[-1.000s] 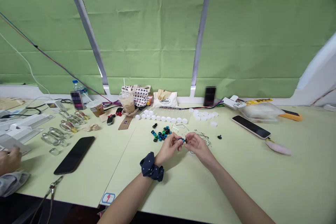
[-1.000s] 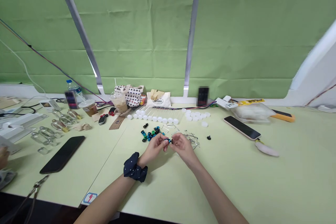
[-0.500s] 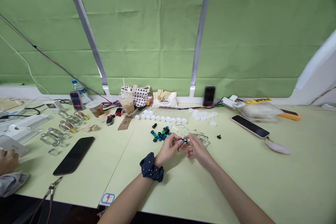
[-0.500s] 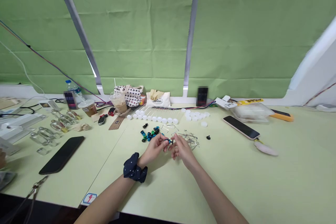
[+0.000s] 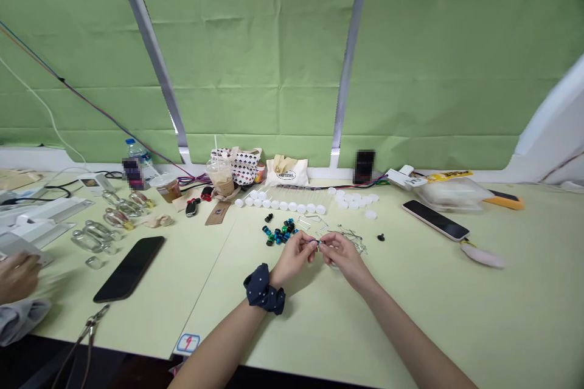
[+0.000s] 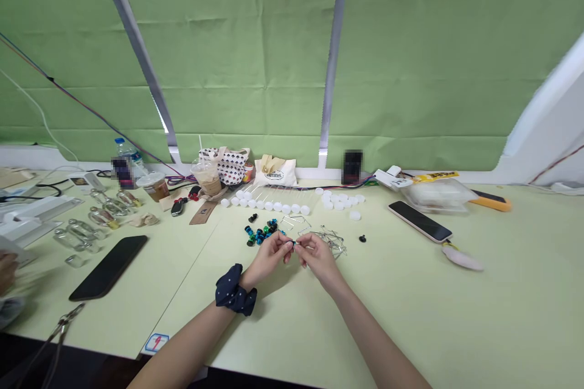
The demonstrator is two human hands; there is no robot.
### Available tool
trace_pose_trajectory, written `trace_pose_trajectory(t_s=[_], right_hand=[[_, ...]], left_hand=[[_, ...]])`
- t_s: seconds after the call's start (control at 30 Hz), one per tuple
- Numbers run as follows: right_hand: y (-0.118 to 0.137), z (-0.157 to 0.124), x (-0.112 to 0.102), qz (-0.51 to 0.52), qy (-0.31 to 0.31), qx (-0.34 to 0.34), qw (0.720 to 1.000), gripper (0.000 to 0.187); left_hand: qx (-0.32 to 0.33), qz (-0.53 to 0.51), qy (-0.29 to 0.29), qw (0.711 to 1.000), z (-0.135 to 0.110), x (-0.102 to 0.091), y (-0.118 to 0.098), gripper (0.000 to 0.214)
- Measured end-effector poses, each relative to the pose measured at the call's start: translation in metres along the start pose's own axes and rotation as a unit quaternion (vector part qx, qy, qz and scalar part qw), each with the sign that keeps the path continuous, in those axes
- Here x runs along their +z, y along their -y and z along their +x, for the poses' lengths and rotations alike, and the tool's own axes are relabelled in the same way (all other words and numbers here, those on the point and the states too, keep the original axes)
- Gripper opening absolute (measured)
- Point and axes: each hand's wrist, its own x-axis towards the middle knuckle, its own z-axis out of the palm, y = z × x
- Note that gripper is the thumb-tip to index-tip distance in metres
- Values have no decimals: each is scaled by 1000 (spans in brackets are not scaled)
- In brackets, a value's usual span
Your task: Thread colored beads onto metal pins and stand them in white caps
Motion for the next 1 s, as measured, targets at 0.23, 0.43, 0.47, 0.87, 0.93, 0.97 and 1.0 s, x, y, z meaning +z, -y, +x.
trace_pose_trajectory(t_s=[0.23,0.43,0.47,0.87,0.93,0.97,1.0], right_hand=[[-6,2,2,40,7,89,995,45],[-3,1,-2,-4,26,39,999,42],[-2,1,-3,-1,21,27,999,41],[-1,0,-2,11,8,20,1000,41],[0,0,-2,33,-1,2,999,47],[-1,0,-1,42,-1,18,999,46],[-1,0,-1,45,2,43,998,43]], left_hand=[[4,-6,-2,1000,-1,1,-2,32],[1,-1,4,1000,-1,0,2,33],[2,-1,3,1000,-1,0,2,32],[2,0,1,1000,0,-1,1,31],[5,0,0,1000,0,-1,2,31],[6,-1,3,1000,0,-1,1,31],[7,-2,6,1000,0,-1,1,31]])
